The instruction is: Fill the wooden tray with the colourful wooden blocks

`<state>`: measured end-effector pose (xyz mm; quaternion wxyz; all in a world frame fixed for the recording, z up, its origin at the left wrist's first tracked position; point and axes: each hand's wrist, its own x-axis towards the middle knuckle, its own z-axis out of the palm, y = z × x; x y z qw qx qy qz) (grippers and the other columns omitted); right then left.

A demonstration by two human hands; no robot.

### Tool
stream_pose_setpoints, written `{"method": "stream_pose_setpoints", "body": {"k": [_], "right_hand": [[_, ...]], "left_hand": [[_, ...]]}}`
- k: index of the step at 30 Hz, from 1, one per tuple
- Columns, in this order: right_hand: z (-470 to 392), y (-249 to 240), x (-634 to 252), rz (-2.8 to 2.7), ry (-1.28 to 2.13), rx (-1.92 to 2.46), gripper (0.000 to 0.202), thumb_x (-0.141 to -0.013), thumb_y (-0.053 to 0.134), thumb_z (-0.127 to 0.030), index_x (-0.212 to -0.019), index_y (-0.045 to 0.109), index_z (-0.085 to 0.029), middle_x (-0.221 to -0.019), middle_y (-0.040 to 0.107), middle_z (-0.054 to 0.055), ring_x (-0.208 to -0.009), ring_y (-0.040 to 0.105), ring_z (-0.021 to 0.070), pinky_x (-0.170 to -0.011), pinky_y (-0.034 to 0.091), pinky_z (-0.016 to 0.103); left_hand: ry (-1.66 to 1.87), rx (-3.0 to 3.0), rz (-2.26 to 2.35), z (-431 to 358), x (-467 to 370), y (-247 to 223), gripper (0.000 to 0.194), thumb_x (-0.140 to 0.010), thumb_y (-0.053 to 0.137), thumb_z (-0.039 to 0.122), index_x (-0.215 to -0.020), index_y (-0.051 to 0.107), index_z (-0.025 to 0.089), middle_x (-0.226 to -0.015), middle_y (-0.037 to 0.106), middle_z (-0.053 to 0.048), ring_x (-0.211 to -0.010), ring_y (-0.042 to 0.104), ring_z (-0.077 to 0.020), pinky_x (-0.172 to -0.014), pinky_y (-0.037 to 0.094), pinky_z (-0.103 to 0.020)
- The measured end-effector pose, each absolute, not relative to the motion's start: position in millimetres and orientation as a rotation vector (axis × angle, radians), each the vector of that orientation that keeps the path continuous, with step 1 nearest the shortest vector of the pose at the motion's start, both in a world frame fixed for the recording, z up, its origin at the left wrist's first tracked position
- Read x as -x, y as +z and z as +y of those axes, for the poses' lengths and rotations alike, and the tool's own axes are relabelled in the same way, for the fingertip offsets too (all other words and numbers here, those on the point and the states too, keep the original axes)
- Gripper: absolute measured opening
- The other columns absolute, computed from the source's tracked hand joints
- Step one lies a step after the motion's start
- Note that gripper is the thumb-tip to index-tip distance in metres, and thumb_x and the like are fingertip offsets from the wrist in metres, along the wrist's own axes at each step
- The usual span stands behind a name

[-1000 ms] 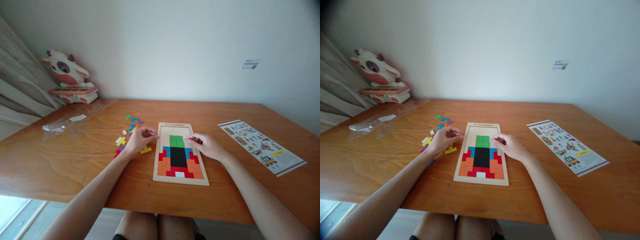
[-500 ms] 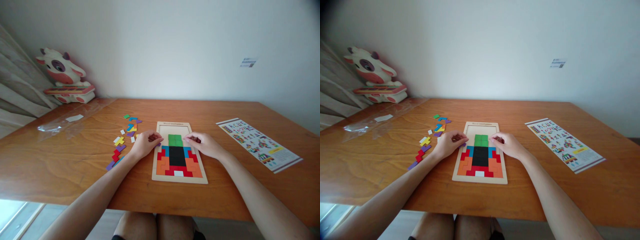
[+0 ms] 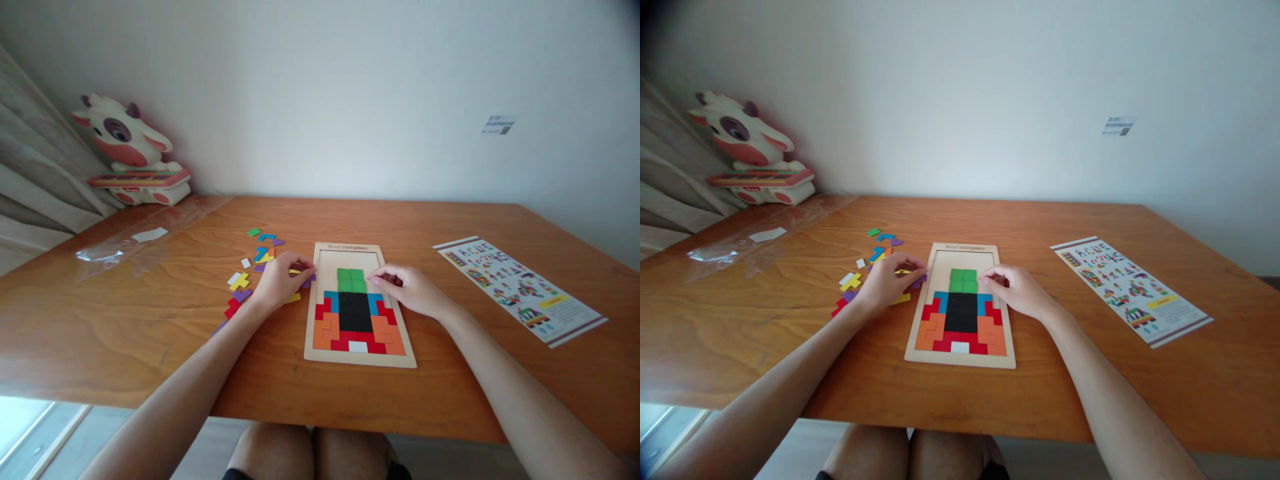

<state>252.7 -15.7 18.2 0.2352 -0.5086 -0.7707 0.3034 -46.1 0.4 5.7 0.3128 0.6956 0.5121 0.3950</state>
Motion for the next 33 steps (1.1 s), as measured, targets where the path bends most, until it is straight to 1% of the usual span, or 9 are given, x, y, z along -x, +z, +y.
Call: {"method": "stream_pose_setpoints", "body": {"k": [5,10,12,16,21,24,26,30,33], "right_hand": [[-13.4,13.1,-254.5,-2.129,0.811,1.372,0.031,-0.094,0.052,-0.042,-0.100,0.072,-0.020,-0.096,0.075,0.006,-0.077,0.064,0.0182,-0.067,0.045,0.031],[-13.4,12.2,-255.3,-2.122,0.810,1.370,0.031,-0.093,0.053,-0.043,-0.102,0.073,-0.021,-0.092,0.076,0.005,-0.074,0.063,0.0180,-0.066,0.046,0.031],[-13.8,12.6,-255.4,-2.117,0.815,1.372,0.031,-0.093,0.053,-0.043,-0.101,0.073,-0.021,-0.091,0.075,0.005,-0.074,0.063,0.0180,-0.066,0.046,0.031],[-14.0,12.2,-255.2,-2.113,0.815,1.366,0.030,-0.093,0.053,-0.044,-0.100,0.073,-0.023,-0.094,0.075,0.005,-0.075,0.064,0.0181,-0.068,0.047,0.031],[-13.6,10.4,-255.3,-2.113,0.813,1.369,0.031,-0.093,0.053,-0.044,-0.099,0.073,-0.022,-0.093,0.075,0.005,-0.074,0.063,0.0181,-0.068,0.047,0.031],[-13.9,10.8,-255.4,-2.113,0.812,1.369,0.031,-0.093,0.053,-0.043,-0.101,0.073,-0.022,-0.094,0.076,0.005,-0.074,0.063,0.0179,-0.067,0.047,0.031],[-14.4,12.0,-255.0,-2.113,0.813,1.373,0.031,-0.093,0.052,-0.043,-0.103,0.073,-0.022,-0.096,0.076,0.005,-0.074,0.063,0.0179,-0.067,0.047,0.031],[-15.2,14.0,-253.6,-2.111,0.817,1.388,0.031,-0.093,0.052,-0.043,-0.102,0.073,-0.023,-0.097,0.076,0.005,-0.074,0.063,0.0182,-0.067,0.047,0.031],[-14.7,13.4,-253.4,-2.108,0.810,1.385,0.029,-0.092,0.053,-0.042,-0.101,0.073,-0.023,-0.095,0.076,0.005,-0.074,0.063,0.0181,-0.067,0.047,0.031]], "left_hand": [[1.019,-2.055,1.437,7.1,65.4,6.4,0.016,-0.085,0.064,0.034,-0.084,0.069,0.019,-0.087,0.071,-0.005,-0.077,0.069,-0.0175,-0.069,0.059,-0.029],[0.938,-2.369,1.584,11.4,76.2,7.5,0.016,-0.089,0.060,0.033,-0.086,0.069,0.020,-0.095,0.070,-0.007,-0.087,0.068,-0.0212,-0.081,0.056,-0.033],[0.898,-2.477,1.696,13.5,80.7,8.5,0.019,-0.091,0.059,0.034,-0.098,0.069,0.020,-0.108,0.070,-0.010,-0.102,0.066,-0.0259,-0.093,0.052,-0.039],[0.801,-2.491,1.953,21.5,97.6,6.8,0.042,-0.093,0.055,0.039,-0.126,0.060,0.015,-0.132,0.062,-0.015,-0.126,0.054,-0.0326,-0.109,0.041,-0.046],[0.557,-2.429,1.964,37.6,122.3,-2.7,0.050,-0.101,0.036,0.040,-0.142,0.047,0.014,-0.151,0.048,-0.014,-0.143,0.039,-0.0277,-0.117,0.032,-0.045],[0.358,-2.392,2.005,41.6,126.9,-4.3,0.050,-0.103,0.031,0.042,-0.144,0.045,0.018,-0.155,0.042,-0.014,-0.146,0.034,-0.0290,-0.117,0.029,-0.050],[0.268,-2.401,2.045,39.6,125.0,-1.6,0.049,-0.103,0.031,0.042,-0.143,0.047,0.019,-0.153,0.044,-0.014,-0.143,0.039,-0.0307,-0.115,0.031,-0.052],[0.224,-2.407,2.196,31.9,119.0,7.1,0.046,-0.101,0.034,0.042,-0.130,0.059,0.016,-0.136,0.057,-0.018,-0.124,0.055,-0.0356,-0.101,0.044,-0.053],[0.237,-2.409,2.198,29.9,119.0,10.1,0.044,-0.101,0.034,0.040,-0.125,0.064,0.018,-0.138,0.057,-0.016,-0.126,0.053,-0.0349,-0.100,0.045,-0.052]]}}
